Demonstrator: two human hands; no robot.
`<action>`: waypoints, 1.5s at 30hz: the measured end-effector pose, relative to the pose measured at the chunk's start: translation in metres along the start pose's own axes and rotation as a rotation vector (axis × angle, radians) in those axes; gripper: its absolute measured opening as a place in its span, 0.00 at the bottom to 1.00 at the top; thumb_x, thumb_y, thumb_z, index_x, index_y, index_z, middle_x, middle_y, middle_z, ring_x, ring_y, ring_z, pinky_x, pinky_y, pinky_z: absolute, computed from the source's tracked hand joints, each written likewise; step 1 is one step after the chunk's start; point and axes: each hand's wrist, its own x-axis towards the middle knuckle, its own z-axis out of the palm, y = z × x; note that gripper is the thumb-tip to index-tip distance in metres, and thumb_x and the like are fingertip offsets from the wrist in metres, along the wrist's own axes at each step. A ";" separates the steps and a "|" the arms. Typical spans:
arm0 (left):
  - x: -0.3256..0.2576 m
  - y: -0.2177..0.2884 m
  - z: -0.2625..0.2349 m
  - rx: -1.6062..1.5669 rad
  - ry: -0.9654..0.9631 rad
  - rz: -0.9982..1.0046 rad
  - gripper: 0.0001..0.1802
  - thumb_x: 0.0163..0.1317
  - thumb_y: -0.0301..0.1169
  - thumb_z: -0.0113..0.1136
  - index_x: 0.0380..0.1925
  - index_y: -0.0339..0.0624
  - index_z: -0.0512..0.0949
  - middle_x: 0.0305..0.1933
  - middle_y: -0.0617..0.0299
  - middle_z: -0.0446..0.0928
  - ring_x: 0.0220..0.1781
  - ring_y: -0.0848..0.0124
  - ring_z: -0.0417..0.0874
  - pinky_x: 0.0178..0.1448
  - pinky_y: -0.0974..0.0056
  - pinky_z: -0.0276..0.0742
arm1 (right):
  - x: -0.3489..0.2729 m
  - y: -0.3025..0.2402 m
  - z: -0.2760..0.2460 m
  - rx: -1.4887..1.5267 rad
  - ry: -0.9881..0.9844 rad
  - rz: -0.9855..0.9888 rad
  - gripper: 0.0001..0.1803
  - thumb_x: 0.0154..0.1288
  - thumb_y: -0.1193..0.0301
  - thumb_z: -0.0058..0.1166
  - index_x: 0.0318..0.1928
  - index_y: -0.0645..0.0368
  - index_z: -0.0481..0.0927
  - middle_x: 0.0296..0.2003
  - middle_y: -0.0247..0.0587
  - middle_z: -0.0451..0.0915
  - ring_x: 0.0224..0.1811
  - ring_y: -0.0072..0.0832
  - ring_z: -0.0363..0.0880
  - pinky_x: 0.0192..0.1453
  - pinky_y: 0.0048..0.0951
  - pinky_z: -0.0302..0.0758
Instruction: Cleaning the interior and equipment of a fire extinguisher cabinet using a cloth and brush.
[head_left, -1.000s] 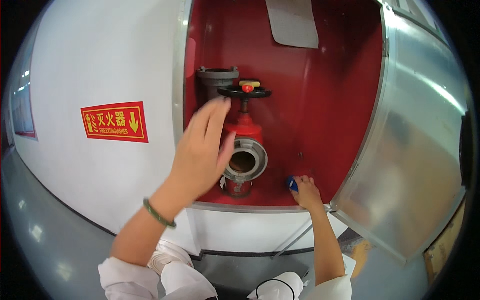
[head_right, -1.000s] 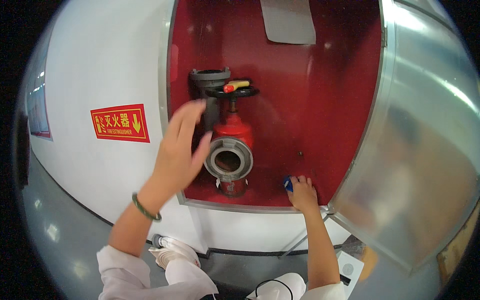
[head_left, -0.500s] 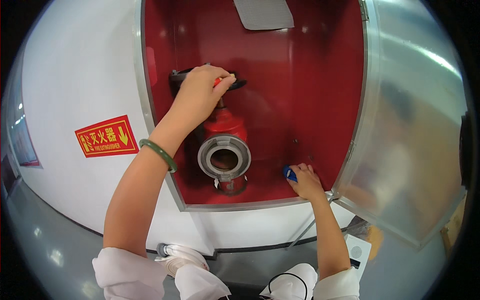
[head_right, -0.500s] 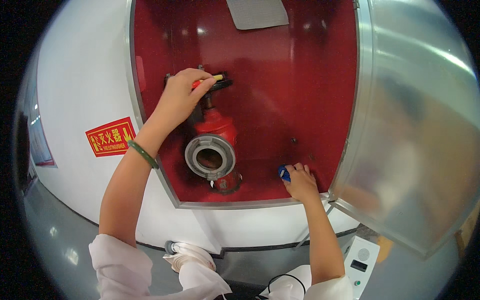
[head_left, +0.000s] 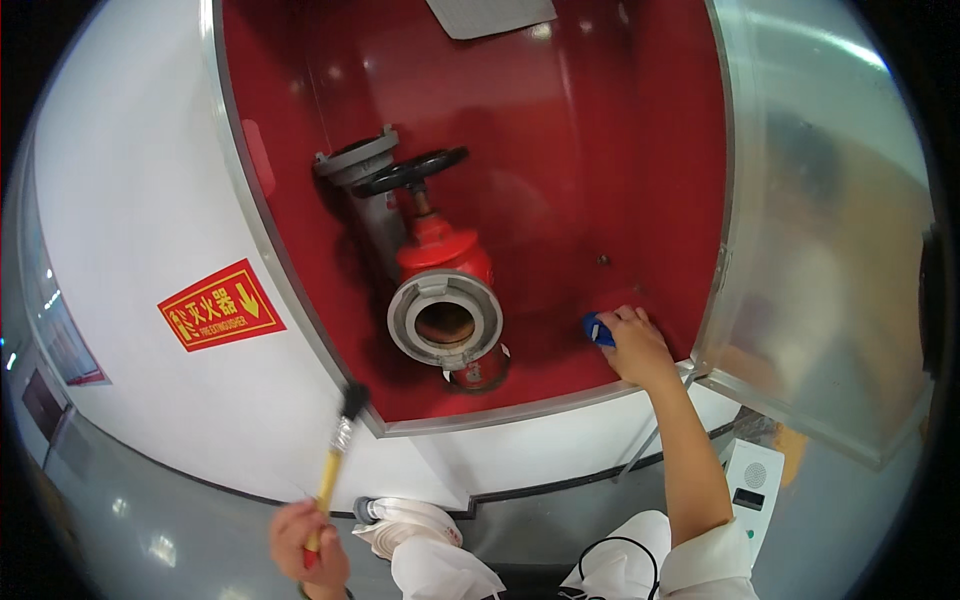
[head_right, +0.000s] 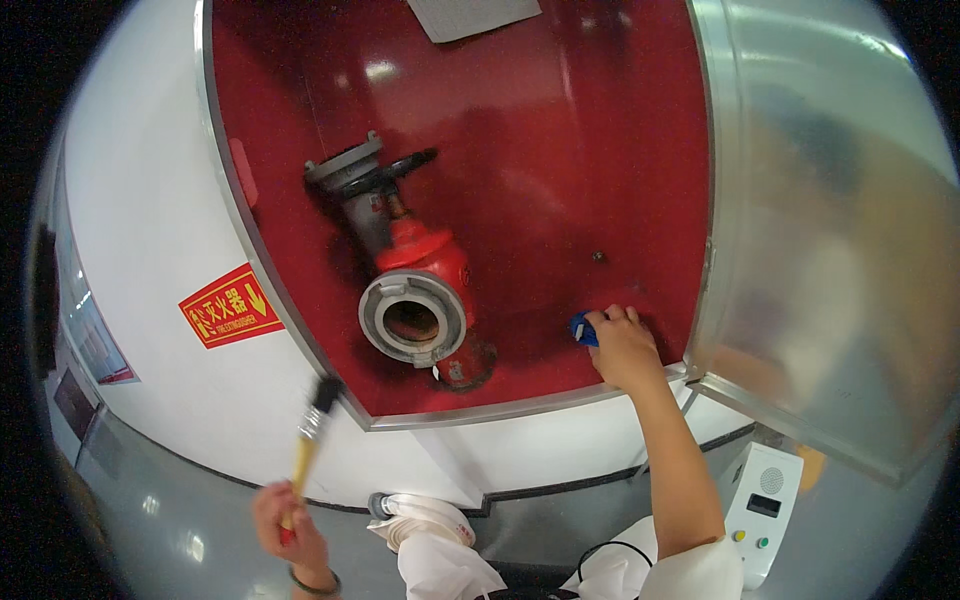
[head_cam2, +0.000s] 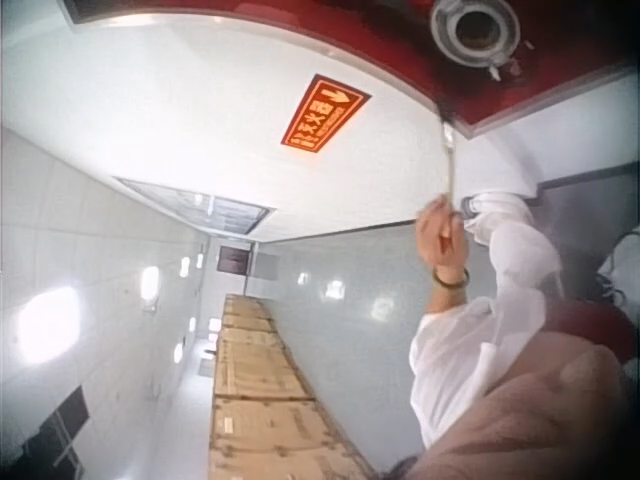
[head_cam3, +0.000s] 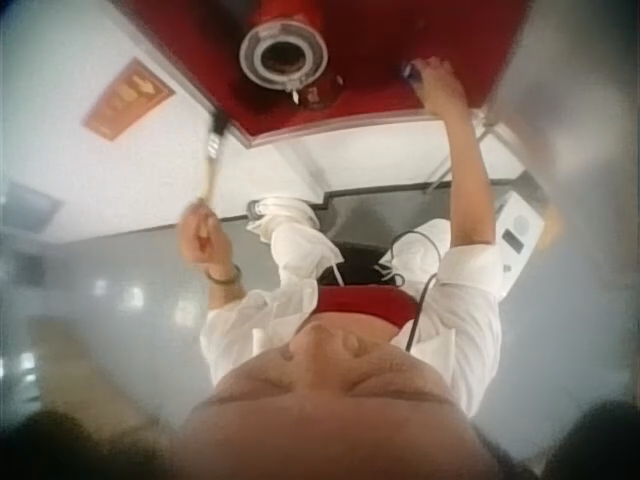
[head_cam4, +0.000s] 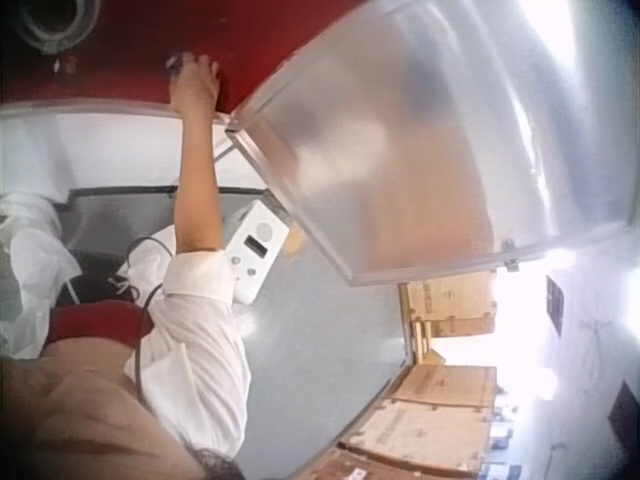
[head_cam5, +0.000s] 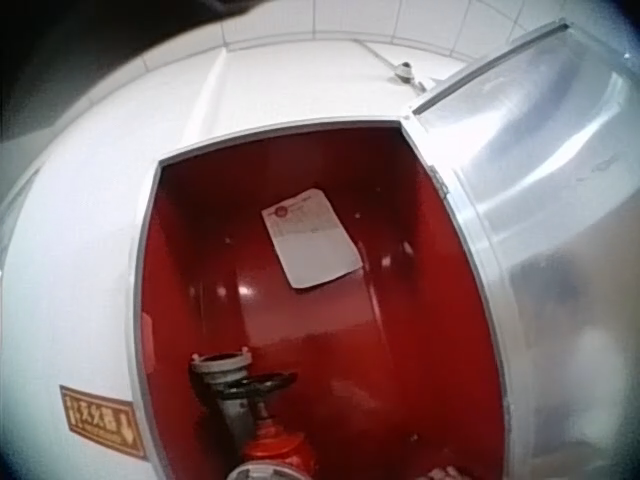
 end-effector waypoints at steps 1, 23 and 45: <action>-0.031 0.001 0.003 -0.199 -0.005 -0.296 0.07 0.60 0.29 0.54 0.33 0.36 0.73 0.35 0.55 0.75 0.33 0.66 0.74 0.40 0.65 0.71 | 0.000 0.005 0.005 -0.006 0.053 -0.035 0.23 0.52 0.72 0.58 0.51 0.56 0.73 0.47 0.46 0.72 0.52 0.45 0.69 0.59 0.42 0.67; -0.317 0.013 0.089 -1.096 -1.027 -1.823 0.10 0.66 0.40 0.49 0.30 0.49 0.71 0.22 0.72 0.70 0.20 0.80 0.69 0.24 0.73 0.66 | -0.106 -0.039 -0.026 -0.209 0.463 0.077 0.31 0.33 0.74 0.60 0.47 0.65 0.77 0.49 0.49 0.74 0.42 0.45 0.68 0.49 0.40 0.70; -0.295 -0.085 0.094 -0.273 -0.398 -1.192 0.09 0.65 0.30 0.47 0.37 0.33 0.70 0.28 0.50 0.73 0.28 0.61 0.75 0.33 0.61 0.70 | -0.103 -0.045 -0.021 -0.132 0.343 0.022 0.28 0.40 0.72 0.58 0.49 0.61 0.75 0.51 0.49 0.74 0.49 0.49 0.70 0.52 0.44 0.72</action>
